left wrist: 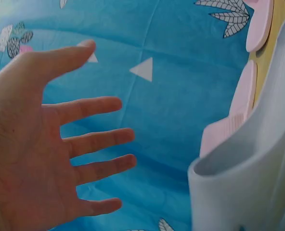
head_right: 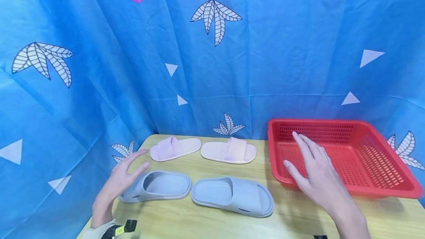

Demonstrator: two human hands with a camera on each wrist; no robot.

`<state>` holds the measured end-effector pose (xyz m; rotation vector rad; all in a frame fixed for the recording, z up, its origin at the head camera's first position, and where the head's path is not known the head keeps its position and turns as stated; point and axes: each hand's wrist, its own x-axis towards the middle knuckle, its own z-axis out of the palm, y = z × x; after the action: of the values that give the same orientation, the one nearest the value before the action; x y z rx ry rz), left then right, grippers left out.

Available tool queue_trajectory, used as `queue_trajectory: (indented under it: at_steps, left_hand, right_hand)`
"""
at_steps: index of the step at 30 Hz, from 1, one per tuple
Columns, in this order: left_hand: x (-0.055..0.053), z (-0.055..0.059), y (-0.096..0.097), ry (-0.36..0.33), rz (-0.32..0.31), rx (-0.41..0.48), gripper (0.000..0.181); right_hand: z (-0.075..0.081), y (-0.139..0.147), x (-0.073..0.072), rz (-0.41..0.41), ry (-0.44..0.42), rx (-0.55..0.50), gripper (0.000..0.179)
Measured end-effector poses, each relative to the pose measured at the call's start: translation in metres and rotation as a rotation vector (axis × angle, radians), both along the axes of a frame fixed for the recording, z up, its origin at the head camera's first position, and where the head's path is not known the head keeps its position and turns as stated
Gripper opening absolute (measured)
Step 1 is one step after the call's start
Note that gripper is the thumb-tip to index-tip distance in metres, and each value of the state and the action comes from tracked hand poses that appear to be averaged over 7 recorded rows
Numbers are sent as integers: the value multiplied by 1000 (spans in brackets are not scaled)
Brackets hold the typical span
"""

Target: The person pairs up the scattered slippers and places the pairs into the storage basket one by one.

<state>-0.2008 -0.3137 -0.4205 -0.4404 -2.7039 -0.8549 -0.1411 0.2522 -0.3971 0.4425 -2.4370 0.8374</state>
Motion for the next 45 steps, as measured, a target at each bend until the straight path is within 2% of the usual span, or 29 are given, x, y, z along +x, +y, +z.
queue_trajectory:
  at_steps: [5,10,18,24,27,33,39,45]
  left_hand:
    - [-2,-10,-12,-137,16,40,55]
    - [-4,-14,-18,-218,15,42,61]
    - [-4,-18,-20,-249,-58,65,65]
    - [-4,-25,-27,-291,-124,101,65]
    - [-5,-28,-28,-318,-136,107,65]
    - [-9,-34,-31,-416,-159,121,72]
    - [-12,-39,-33,-431,-198,110,83]
    - [-10,-39,-34,-471,-184,82,91]
  right_hand:
    - [-3,-9,1,22,-30,20,94]
    - [-5,-17,0,32,-46,36,93]
    - [-10,-29,1,67,-85,45,90]
    - [-21,-50,-1,106,-83,118,90]
    - [-26,-58,-1,119,-86,136,88]
    - [-36,-70,1,153,-109,154,83]
    - [-42,-79,1,192,-122,177,81]
    - [-50,-87,2,212,-190,212,85]
